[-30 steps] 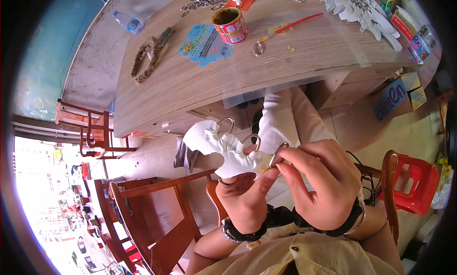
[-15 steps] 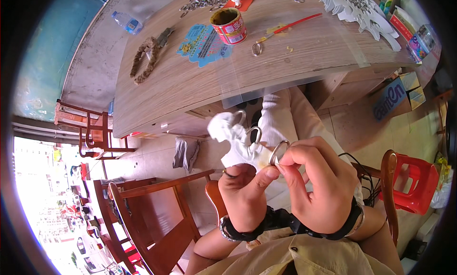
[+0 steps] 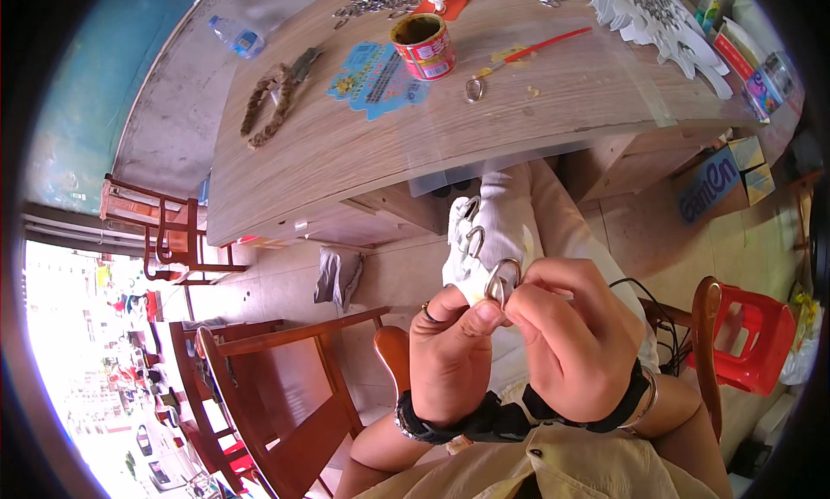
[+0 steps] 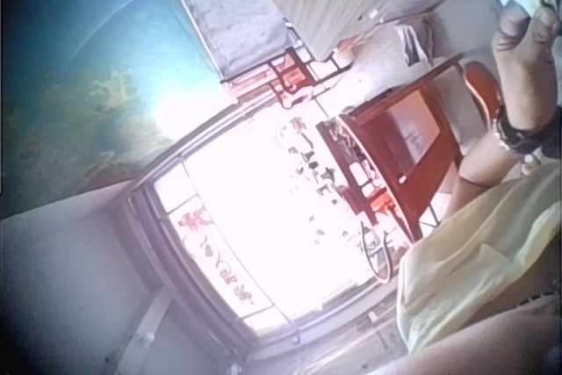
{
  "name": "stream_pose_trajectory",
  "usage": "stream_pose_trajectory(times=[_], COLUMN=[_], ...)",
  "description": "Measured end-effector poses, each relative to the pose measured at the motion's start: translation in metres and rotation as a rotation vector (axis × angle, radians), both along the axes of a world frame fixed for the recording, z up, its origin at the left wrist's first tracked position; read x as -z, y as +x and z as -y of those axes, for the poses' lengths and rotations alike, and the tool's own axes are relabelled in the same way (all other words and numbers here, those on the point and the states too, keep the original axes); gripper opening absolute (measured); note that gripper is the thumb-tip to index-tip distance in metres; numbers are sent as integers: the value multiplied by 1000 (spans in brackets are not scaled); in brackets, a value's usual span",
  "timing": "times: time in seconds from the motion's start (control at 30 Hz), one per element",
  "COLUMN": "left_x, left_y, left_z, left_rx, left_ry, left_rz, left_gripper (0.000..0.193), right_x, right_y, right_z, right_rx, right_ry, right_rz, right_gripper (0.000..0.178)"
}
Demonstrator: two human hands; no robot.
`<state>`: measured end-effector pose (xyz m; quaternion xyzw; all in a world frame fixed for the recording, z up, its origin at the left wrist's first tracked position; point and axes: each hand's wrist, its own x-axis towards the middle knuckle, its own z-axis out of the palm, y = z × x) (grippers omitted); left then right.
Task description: Attaching metal rings and buckles to white shoe upper components using hands.
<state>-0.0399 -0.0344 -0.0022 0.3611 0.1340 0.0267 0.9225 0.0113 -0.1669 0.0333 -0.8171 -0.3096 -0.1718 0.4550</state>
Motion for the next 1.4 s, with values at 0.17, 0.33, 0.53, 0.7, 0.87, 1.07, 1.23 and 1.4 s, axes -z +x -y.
stream_pose_trajectory(times=[0.17, 0.33, 0.53, 0.7, 0.87, 1.07, 1.23, 1.4], left_x=[-3, -1, 6, 10, 10, 13, 10, 11], left_y=[3, 5, 4, 4, 4, 5, 7, 6], left_z=[4, 6, 10, 12, 13, 12, 14, 11], left_rx=[-25, -84, -164, -230, -282, -306, -295, -211], left_ry=[-15, 64, 149, 185, 303, 447, 387, 201], left_rz=[22, 105, 178, 230, 277, 300, 301, 208], left_gripper=[18, 16, 15, 19, 19, 18, 19, 20], right_x=[1, -1, -1, 4, 2, -5, -7, -10], right_y=[4, 10, 12, 14, 13, 11, 13, 11], right_z=[4, 4, -4, -4, -4, -1, -1, -4], right_rx=[-53, -116, -56, -7, -2, -36, -74, -77], right_ry=[37, 218, 303, 197, 199, 239, 228, 239], right_rz=[-12, -203, -270, -86, -94, -365, -421, -467], right_gripper=[29, 13, 14, 18, 20, 12, 11, 9])
